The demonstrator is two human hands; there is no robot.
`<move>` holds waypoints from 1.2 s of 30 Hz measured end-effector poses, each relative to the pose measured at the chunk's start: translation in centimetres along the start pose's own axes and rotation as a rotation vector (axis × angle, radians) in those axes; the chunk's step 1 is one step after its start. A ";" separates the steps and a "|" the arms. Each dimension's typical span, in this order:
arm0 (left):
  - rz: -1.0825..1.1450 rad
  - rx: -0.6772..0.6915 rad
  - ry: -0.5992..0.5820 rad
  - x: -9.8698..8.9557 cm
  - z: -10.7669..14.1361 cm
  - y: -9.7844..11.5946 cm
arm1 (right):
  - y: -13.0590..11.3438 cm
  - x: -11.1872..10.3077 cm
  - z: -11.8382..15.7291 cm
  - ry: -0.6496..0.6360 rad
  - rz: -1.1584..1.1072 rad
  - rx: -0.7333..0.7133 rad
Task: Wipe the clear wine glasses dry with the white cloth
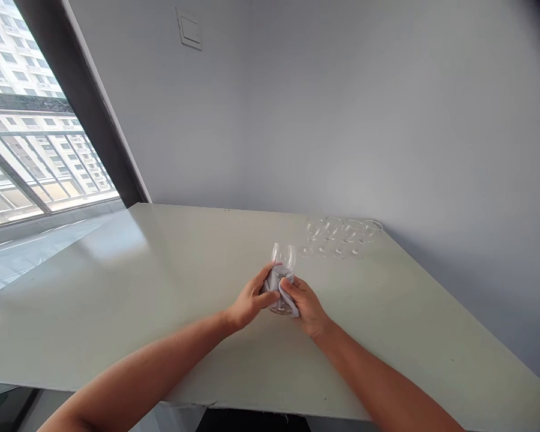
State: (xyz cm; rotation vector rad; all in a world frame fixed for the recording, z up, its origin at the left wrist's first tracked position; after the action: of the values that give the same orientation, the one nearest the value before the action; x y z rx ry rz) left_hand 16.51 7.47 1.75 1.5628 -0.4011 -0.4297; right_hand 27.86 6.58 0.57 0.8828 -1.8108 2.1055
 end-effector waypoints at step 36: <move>0.593 -0.107 0.411 -3.3 -2.2 -2.3 | -2.0 -1.0 0.6 0.214 1.256 -0.286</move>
State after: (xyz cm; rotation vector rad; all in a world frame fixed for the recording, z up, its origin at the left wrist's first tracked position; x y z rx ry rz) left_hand 14.68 11.09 -0.35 1.3080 -0.4860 0.3199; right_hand 29.87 6.60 1.64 -0.7702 -2.7760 2.1614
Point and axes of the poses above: each hand's wrist, its own z-axis away from the middle knuckle, its own x-axis out of the palm, y = z × x, the point moved 4 cm from there along -z, towards the middle knuckle, and after that the axes turned 3 degrees about -z, right-handed, at the moved point
